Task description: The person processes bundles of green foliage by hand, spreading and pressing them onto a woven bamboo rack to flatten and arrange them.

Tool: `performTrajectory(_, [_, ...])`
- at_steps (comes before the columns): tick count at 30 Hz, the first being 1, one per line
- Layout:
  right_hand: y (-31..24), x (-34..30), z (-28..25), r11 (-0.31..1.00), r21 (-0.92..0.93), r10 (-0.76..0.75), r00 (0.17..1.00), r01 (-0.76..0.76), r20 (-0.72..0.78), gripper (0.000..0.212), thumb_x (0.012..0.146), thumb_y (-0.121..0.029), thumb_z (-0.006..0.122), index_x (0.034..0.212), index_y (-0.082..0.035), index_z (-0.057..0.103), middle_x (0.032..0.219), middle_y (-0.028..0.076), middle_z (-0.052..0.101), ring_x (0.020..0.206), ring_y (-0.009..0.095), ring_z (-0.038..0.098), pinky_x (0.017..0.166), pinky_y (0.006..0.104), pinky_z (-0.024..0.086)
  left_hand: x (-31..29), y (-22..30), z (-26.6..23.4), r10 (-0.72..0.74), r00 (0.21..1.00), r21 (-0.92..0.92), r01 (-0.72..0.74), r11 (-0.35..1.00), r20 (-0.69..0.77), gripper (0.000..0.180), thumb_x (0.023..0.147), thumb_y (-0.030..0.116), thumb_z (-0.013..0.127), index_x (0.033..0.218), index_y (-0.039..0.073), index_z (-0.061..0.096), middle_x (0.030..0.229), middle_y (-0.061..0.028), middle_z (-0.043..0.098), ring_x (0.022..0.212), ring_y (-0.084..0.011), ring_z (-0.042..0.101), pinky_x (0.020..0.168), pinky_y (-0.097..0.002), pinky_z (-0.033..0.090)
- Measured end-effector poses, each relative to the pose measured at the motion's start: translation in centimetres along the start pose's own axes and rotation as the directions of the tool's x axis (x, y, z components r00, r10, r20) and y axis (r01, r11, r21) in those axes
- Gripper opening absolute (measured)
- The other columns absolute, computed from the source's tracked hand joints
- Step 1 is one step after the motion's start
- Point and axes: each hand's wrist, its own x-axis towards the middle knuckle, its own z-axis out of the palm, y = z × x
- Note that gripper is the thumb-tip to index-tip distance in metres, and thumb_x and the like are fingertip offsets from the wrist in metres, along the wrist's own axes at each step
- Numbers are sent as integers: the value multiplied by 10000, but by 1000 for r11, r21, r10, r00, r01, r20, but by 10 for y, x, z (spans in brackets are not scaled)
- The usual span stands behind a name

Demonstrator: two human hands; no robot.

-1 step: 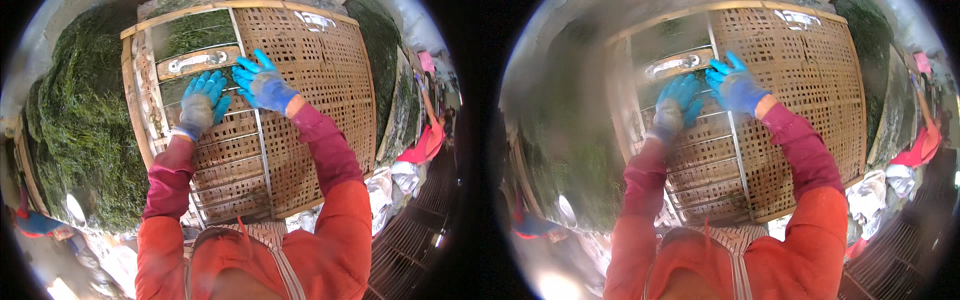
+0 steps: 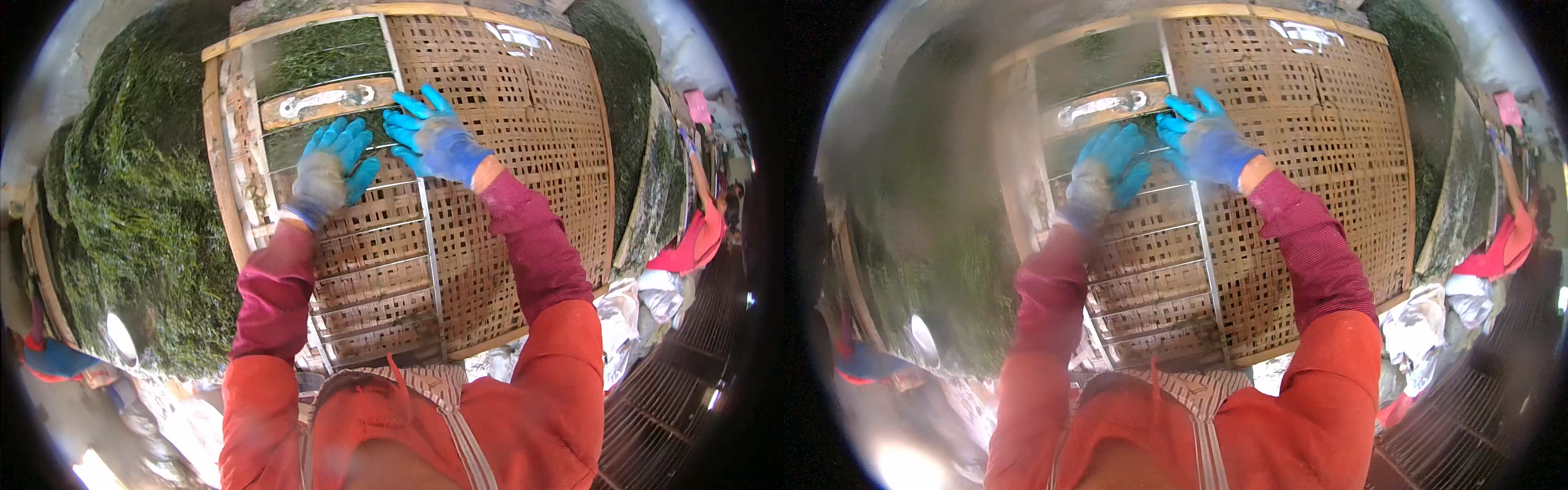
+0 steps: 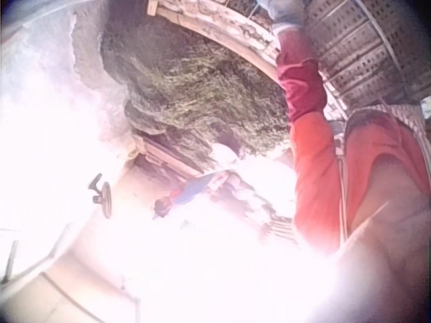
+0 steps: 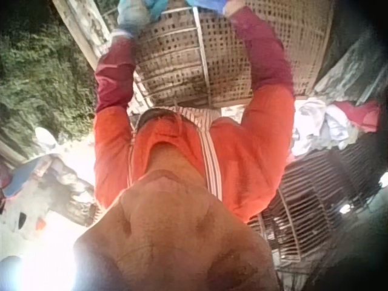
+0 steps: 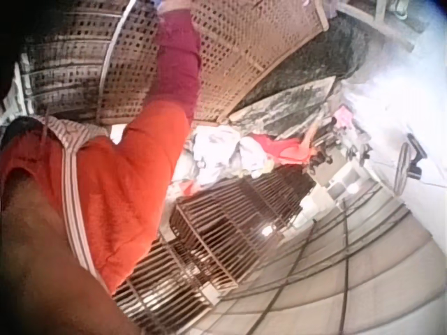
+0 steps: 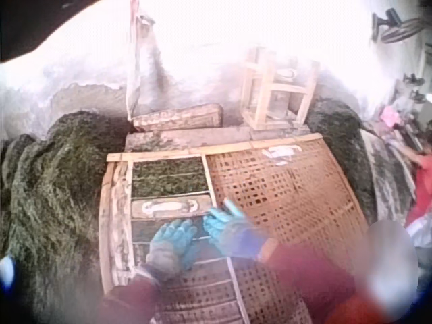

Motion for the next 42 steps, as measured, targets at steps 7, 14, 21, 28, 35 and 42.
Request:
performTrajectory(7, [-22,23,40,997,13,-67,949,74,-307,365,944,-239,669,1253,-47,685,1357,114,655,1260,292,610,1106,437,461,-43,-19,-33,-245,970,243,236,941,3,506,1001,362,583,1398,48,583,1514,-167,537,1465,-373,420,1256,-509,233])
performTrajectory(14, [-11,-9,57,558,828,630,674,-49,-385,483,1008,-212,627,1454,-44,546,1414,129,620,1292,234,588,1072,385,502,-52,-20,-31,-416,908,343,406,847,-47,671,984,469,537,1498,40,507,1588,-149,462,1533,-375,313,1281,-531,124])
performTrajectory(21, [-44,-22,61,767,316,642,662,-559,-387,556,883,-253,698,1373,-12,595,1369,219,570,1307,417,492,1128,506,414,-57,-19,-28,-391,914,380,403,833,-111,661,967,416,578,1496,28,498,1615,-169,416,1524,-405,312,1268,-548,155])
performTrajectory(28, [-23,20,10,830,335,511,848,-445,-142,232,778,-230,782,810,-13,706,1090,137,681,1092,384,608,946,503,506,-66,-24,-27,-370,922,352,387,852,-117,649,921,300,603,1500,33,484,1603,-189,422,1503,-417,343,1255,-551,193])
performTrajectory(35, [-30,52,42,830,463,516,745,-312,-422,740,949,-472,659,1487,-3,466,1542,313,416,1452,470,387,1195,528,331,-61,-29,-20,-524,848,288,523,802,-82,788,884,282,673,1568,60,353,1616,-179,403,1505,-403,349,1245,-535,234])
performTrajectory(42, [-61,41,40,916,363,-19,922,171,-386,713,855,-144,769,1514,-118,499,1536,172,494,1424,364,476,1182,513,414,-79,-34,-13,-451,828,-44,464,885,-332,529,812,29,666,1331,-7,571,1208,-218,600,1005,-361,577,870,-428,505])
